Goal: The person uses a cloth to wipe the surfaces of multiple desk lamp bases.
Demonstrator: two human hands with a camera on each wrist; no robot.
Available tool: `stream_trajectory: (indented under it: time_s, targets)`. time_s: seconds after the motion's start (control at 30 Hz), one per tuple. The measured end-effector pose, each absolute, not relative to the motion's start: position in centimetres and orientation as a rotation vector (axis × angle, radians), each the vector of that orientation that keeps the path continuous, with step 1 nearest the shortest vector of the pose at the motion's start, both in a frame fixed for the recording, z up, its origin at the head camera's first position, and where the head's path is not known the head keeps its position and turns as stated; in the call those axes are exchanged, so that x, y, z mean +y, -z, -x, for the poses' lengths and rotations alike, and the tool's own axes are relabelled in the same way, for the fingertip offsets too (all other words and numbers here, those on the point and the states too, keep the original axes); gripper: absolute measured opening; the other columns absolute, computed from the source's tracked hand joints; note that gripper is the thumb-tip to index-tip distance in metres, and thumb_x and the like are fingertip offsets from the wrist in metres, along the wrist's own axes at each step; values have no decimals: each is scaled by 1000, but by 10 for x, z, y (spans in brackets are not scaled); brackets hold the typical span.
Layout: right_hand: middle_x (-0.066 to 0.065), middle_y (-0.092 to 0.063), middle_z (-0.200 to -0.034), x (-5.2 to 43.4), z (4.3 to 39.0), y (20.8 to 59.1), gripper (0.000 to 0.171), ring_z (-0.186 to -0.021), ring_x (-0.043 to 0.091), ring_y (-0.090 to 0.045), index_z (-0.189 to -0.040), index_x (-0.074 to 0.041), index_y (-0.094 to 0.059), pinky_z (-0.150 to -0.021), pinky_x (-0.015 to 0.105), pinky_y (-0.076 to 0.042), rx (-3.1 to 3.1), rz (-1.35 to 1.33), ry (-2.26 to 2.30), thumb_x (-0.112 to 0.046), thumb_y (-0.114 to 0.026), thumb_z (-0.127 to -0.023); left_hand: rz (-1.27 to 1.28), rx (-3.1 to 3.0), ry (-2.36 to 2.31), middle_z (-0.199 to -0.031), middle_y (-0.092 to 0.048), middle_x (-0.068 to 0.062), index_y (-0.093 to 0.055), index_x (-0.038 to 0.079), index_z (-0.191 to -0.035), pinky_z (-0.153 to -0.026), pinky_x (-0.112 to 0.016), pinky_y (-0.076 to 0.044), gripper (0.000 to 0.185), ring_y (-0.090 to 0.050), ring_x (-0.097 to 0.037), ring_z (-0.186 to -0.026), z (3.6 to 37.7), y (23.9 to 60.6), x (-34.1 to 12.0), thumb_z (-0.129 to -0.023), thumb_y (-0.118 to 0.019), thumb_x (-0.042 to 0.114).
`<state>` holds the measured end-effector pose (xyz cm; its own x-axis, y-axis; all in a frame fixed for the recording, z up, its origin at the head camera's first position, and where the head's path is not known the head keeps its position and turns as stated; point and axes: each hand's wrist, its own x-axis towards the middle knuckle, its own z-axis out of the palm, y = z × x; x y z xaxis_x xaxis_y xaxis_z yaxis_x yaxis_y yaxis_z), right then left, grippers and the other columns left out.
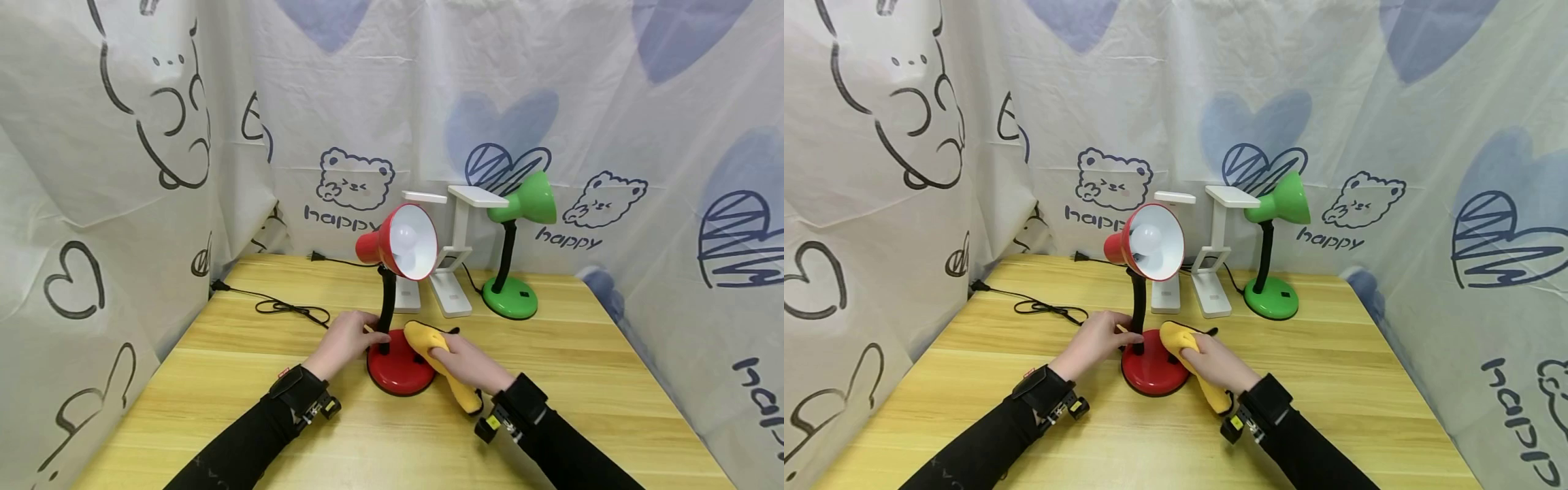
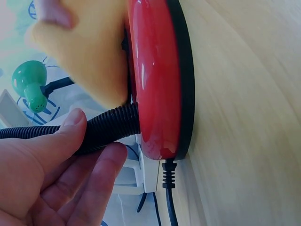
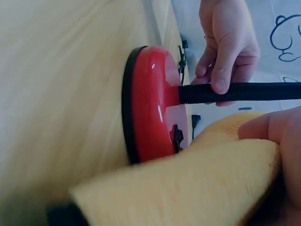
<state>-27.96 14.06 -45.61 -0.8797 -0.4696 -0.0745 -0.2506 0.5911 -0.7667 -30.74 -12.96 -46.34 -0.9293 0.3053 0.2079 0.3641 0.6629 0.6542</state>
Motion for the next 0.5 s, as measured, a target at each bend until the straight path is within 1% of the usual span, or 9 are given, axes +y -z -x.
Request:
stream_trajectory:
  time_s: [0.1, 0.17, 0.2, 0.27, 0.33, 0.43, 0.5]
  targets:
    - [5, -62, -104, 128, 293, 458, 34, -86, 16, -56, -134, -9, -59, -79, 29, -46, 2518, 564, 1229, -24, -50, -105, 564, -2789, 1119, -65, -65, 6, -74, 26, -78, -54, -21, -30, 12, -42, -6, -56, 307, 464, -130, -88, -81, 30]
    - [5, -63, -109, 120, 303, 461, 36, -91, 16, -57, -136, -11, -59, -83, 30, -45, 2504, 535, 1236, -27, -51, -105, 567, -2786, 1124, -67, -66, 7, -75, 27, -80, -55, -21, -32, 10, -44, -6, -57, 308, 464, -130, -88, -81, 30]
    - [4, -62, -109, 116, 308, 462, 35, -91, 16, -57, -134, -12, -59, -84, 30, -45, 2502, 526, 1231, -28, -50, -105, 568, -2786, 1127, -68, -67, 7, -75, 27, -80, -55, -21, -33, 10, -46, -6, -58, 308, 465, -130, -87, -81, 30]
    - [3, -62, -102, 109, 317, 465, 31, -88, 16, -57, -128, -13, -62, -83, 31, -45, 2504, 533, 1211, -30, -50, -104, 571, -2781, 1139, -71, -70, 8, -76, 27, -82, -56, -22, -35, 8, -49, -7, -60, 308, 465, -130, -87, -81, 30]
    - [3, -58, -93, 103, 323, 468, 28, -81, 17, -56, -122, -14, -64, -78, 31, -45, 2499, 557, 1191, -31, -49, -104, 574, -2776, 1148, -73, -71, 9, -76, 27, -82, -58, -22, -37, 8, -51, -7, -63, 308, 465, -131, -87, -81, 31]
    - [1, -54, -84, 97, 330, 471, 25, -76, 16, -54, -116, -15, -65, -74, 31, -44, 2486, 584, 1189, -30, -48, -104, 571, -2773, 1147, -74, -71, 12, -77, 27, -82, -60, -22, -38, 8, -53, -7, -65, 308, 465, -131, -87, -81, 32]
    - [0, -52, -81, 96, 331, 472, 25, -73, 16, -52, -116, -16, -65, -72, 30, -43, 2486, 587, 1182, -30, -48, -104, 568, -2771, 1139, -74, -70, 13, -77, 28, -81, -61, -22, -39, 8, -54, -7, -66, 309, 465, -131, -86, -81, 32]
